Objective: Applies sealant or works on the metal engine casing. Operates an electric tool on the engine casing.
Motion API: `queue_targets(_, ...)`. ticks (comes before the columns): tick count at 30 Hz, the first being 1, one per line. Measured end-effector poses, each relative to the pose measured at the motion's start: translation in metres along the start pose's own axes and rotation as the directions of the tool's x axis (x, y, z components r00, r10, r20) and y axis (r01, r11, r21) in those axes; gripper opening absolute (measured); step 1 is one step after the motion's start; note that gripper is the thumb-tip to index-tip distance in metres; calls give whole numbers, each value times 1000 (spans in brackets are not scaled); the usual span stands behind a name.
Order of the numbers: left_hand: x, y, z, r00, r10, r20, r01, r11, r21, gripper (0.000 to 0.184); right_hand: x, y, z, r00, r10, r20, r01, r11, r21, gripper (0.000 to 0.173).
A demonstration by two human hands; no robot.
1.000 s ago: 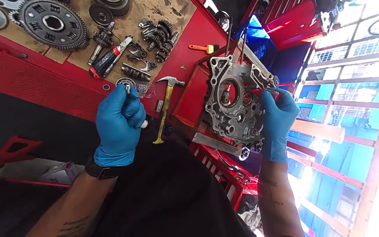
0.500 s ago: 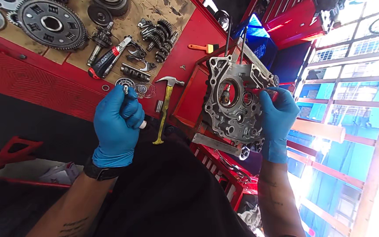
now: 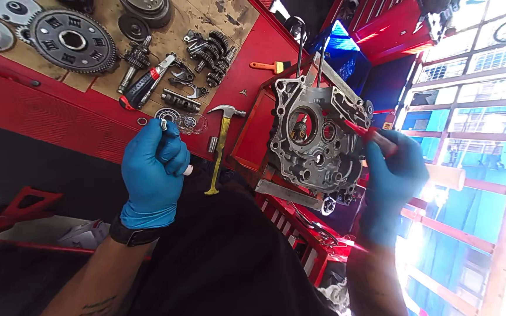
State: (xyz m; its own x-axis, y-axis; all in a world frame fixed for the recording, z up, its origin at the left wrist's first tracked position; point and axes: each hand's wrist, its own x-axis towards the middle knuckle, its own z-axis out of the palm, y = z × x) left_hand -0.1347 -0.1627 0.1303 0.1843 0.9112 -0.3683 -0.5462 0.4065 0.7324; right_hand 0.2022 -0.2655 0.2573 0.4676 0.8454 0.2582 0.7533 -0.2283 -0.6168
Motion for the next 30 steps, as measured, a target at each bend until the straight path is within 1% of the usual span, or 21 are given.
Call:
queue_targets(2,-3,4,7,1000,-12,19,13,999,-44,45,-23,-12,-21,994,97,53,-109,934,341,26)
queue_targets(3,-6,8,15,999,-24,48,29,995,-100,47,-39,-17,-26,987,124,103,-157,882,444,27)
queue_targets(5,-13,16,36,990,-47,133,81,963,-257,50,-74,-33,-20,967,128,218,-233,789,569,29)
queue_targets(6,-19,19,48,983,-49,177,105,941,-323,50,-92,-40,-10,958,89,272,-245,745,621,31)
queue_targets(7,-25,23,61,975,-41,216,119,923,-366,50,-106,-46,1,953,20,303,-220,735,642,35)
queue_targets(8,-31,25,73,968,-27,249,128,907,-401,50,-117,-48,12,951,-53,303,-164,746,646,39)
queue_targets(10,-46,25,96,955,5,298,140,875,-464,50,-129,-48,28,959,-145,243,-55,747,662,41)
queue_targets(15,-89,10,136,927,41,372,175,831,-528,48,-146,-33,24,961,-252,116,110,730,675,39)
queue_targets(16,-99,3,143,925,42,377,172,840,-514,48,-152,-29,21,957,-280,76,166,743,648,38)
queue_targets(19,-126,-18,160,927,36,372,150,875,-460,48,-170,-11,13,914,-401,-64,386,808,445,33)
queue_targets(20,-135,-25,165,926,30,377,151,884,-442,48,-178,-4,10,908,-412,-82,406,810,423,34)
queue_targets(21,-143,-33,168,923,18,385,156,895,-417,47,-185,1,5,919,-387,-77,377,805,459,35)
queue_targets(22,-151,-39,172,918,9,396,159,907,-390,46,-192,4,0,946,-322,-34,285,780,557,34)
queue_targets(23,-159,-46,175,912,8,409,156,918,-365,46,-198,5,-7,973,-222,57,121,709,695,29)
queue_targets(24,-165,-52,178,905,17,426,142,930,-338,45,-203,4,-15,973,-109,203,-107,568,816,21)
queue_targets(25,-172,-58,182,896,30,443,120,944,-306,44,-205,5,-24,920,-28,391,-349,398,848,26)
queue_targets(26,-178,-63,185,889,42,457,96,957,-275,43,-206,8,-30,837,-7,547,-528,247,812,42)
queue_targets(27,-184,-68,187,886,51,461,72,967,-245,43,-210,13,-33,797,-27,604,-592,169,788,50)
queue_targets(28,-188,-71,190,888,56,457,56,972,-227,43,-217,20,-35,832,-50,553,-532,208,820,46)
queue_targets(29,-190,-74,193,892,59,448,45,975,-219,44,-223,26,-36,906,-56,420,-377,344,860,38)
queue_targets(30,-191,-77,196,895,60,442,40,976,-215,45,-230,30,-36,964,-67,258,-188,514,837,42)
